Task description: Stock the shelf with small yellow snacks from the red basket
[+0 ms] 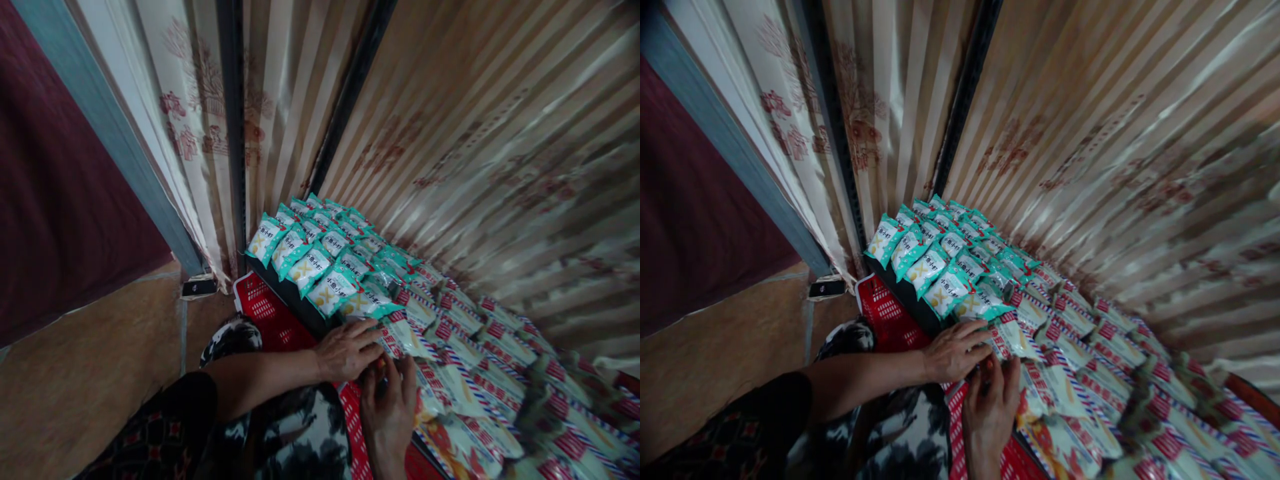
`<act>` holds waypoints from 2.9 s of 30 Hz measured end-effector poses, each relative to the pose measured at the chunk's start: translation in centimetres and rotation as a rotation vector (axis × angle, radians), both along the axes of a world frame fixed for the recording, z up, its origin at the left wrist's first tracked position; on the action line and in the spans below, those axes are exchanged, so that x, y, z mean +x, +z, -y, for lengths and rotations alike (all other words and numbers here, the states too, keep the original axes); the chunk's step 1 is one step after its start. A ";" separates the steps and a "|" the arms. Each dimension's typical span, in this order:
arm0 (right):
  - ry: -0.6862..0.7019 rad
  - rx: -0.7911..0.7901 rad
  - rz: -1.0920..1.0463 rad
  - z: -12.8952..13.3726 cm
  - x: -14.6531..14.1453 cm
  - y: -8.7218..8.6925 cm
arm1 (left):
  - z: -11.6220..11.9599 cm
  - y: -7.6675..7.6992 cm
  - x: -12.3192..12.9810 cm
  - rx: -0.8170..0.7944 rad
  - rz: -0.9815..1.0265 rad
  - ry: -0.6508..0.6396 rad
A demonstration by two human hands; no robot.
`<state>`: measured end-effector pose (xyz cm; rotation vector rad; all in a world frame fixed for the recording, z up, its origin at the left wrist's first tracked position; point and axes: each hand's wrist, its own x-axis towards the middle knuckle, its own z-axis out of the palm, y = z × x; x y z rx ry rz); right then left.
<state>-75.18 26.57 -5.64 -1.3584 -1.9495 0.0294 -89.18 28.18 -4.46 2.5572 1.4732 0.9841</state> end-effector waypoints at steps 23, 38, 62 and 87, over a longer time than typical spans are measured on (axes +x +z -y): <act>0.029 -0.060 -0.060 0.4 -0.4 -0.9 | 2.1 -1.3 -1.2 0.006 -0.150 -0.100; -0.009 -0.081 -0.163 0.4 -0.6 -0.9 | 2.9 -2.6 0.3 -0.056 -0.109 -0.078; -0.228 -0.115 -0.406 -4.1 -1.6 4.1 | 2.4 -3.8 1.1 0.049 -0.106 -0.008; -0.338 0.186 -0.013 0.9 5.4 2.4 | 1.8 -3.2 2.3 -0.024 -0.060 0.056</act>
